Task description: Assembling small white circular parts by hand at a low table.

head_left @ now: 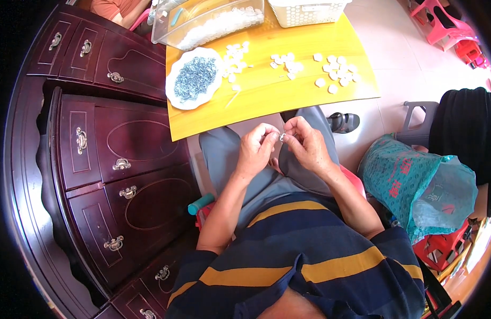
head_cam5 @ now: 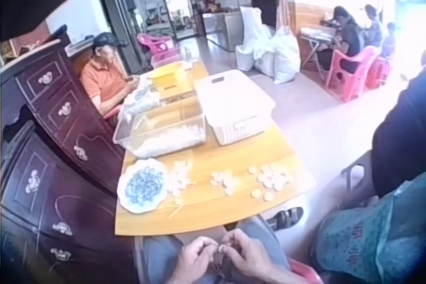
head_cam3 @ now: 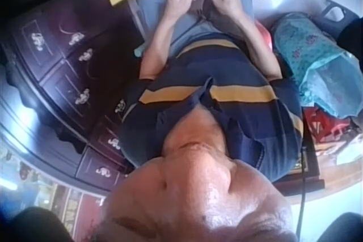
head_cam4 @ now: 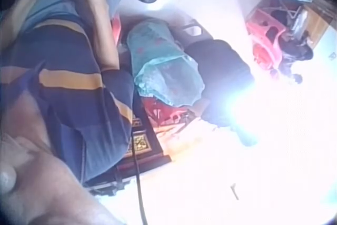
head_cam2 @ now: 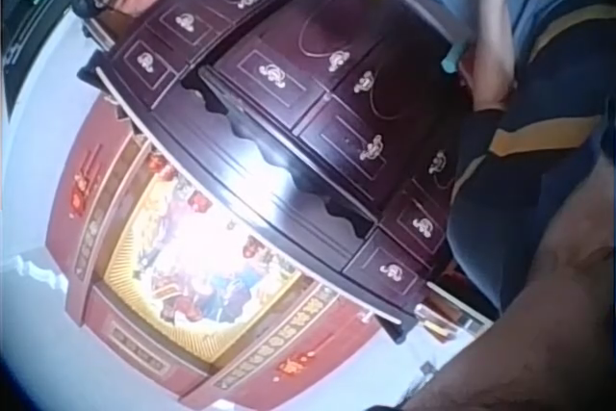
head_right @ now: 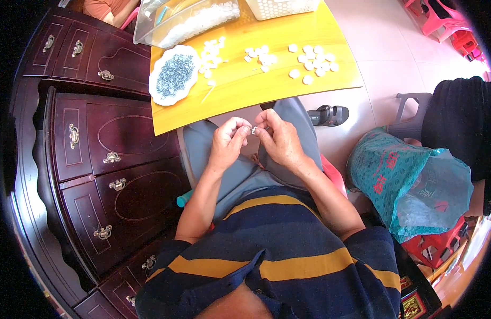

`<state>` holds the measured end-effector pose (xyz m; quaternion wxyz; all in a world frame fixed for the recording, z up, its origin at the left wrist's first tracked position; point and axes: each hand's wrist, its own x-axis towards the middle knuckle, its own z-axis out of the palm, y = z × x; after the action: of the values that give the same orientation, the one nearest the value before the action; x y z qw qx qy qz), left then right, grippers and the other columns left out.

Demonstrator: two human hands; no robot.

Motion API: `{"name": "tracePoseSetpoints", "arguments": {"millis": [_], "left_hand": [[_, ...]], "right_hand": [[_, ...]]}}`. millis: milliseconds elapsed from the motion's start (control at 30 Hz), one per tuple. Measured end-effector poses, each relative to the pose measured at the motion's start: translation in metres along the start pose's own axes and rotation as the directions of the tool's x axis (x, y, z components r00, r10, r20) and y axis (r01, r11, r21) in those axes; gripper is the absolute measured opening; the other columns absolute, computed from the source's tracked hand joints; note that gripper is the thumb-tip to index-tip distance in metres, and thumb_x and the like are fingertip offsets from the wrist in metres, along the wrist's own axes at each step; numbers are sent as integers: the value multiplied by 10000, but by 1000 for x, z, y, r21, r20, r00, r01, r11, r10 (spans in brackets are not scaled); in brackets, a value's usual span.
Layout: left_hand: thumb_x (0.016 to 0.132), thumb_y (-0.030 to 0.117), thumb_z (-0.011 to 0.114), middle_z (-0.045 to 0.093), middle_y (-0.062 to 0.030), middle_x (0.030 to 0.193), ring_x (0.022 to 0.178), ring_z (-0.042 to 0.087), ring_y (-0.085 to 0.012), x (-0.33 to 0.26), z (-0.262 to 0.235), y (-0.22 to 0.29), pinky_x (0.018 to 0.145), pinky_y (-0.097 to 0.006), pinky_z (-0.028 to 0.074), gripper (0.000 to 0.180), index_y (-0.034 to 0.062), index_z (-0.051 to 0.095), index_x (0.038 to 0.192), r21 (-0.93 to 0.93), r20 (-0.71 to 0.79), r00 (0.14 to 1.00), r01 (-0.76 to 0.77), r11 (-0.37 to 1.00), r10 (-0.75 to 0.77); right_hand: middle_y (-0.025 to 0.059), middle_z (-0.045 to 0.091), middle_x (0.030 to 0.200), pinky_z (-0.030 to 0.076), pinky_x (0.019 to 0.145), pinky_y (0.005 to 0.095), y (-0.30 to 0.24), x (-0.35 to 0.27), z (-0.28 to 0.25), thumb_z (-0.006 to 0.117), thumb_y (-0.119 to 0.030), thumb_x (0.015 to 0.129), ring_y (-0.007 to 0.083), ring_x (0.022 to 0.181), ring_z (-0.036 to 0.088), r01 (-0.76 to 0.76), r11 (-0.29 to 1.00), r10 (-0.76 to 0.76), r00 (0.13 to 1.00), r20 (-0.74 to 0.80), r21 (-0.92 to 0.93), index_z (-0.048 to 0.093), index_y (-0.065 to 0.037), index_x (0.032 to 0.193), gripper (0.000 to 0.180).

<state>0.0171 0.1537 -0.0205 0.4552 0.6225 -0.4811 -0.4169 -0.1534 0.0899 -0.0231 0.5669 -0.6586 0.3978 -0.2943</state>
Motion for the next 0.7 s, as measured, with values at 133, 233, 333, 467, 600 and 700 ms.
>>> {"name": "tracePoseSetpoints", "arguments": {"millis": [133, 233, 333, 467, 600, 700], "left_hand": [[1012, 107, 595, 630, 12, 812, 661, 557, -47, 0, 0, 1, 598, -213, 480, 120, 4, 655, 999, 2, 2, 1000, 5, 1000, -5], [1012, 108, 592, 632, 9, 818, 666, 560, -48, -1, 0, 1, 604, -214, 483, 122, 4, 655, 1003, -18, 5, 1000, 19, 1000, -19], [1011, 107, 590, 633, 7, 822, 670, 561, -49, -1, 1, 1, 609, -215, 486, 122, 4, 655, 1006, -18, 0, 1000, 26, 999, -26], [985, 114, 612, 643, -7, 772, 636, 592, -68, 0, 2, 0, 581, -244, 493, 111, 14, 654, 961, -45, -31, 999, 16, 999, -17], [987, 116, 612, 647, -7, 771, 631, 589, -68, 0, 3, -2, 581, -243, 492, 113, 14, 656, 965, -40, -26, 1000, 13, 999, -14], [985, 118, 614, 645, -5, 761, 629, 590, -69, 0, 2, -1, 580, -246, 491, 114, 14, 657, 964, -30, -22, 1000, 14, 999, -14]], "right_hand": [[107, 686, 819, 527, 640, 332, 1, 0, 0, 661, -78, 931, 203, 691, 684, 2, 1000, -2, 1000, -4, -15, 578, -17, 1091, 191], [106, 687, 818, 530, 643, 332, 0, 0, 0, 662, -78, 929, 203, 692, 685, -3, 1000, 3, 1000, -6, -17, 580, -17, 1085, 186], [105, 686, 816, 531, 643, 331, -1, 0, 0, 664, -79, 927, 201, 692, 685, -12, 1000, 12, 1000, -7, -16, 583, -18, 1079, 183], [103, 685, 814, 530, 641, 331, -1, 0, 0, 666, -78, 925, 197, 692, 684, -12, 1000, 12, 1000, -7, -23, 584, -20, 1077, 182], [102, 686, 815, 530, 640, 332, -2, 0, 0, 667, -74, 923, 197, 690, 682, -6, 1000, 6, 1000, -10, -17, 583, -21, 1076, 183], [101, 685, 809, 529, 638, 332, -2, 0, 0, 669, -71, 919, 198, 684, 679, -13, 1000, 13, 1000, -9, -21, 581, -23, 1075, 185]]}}
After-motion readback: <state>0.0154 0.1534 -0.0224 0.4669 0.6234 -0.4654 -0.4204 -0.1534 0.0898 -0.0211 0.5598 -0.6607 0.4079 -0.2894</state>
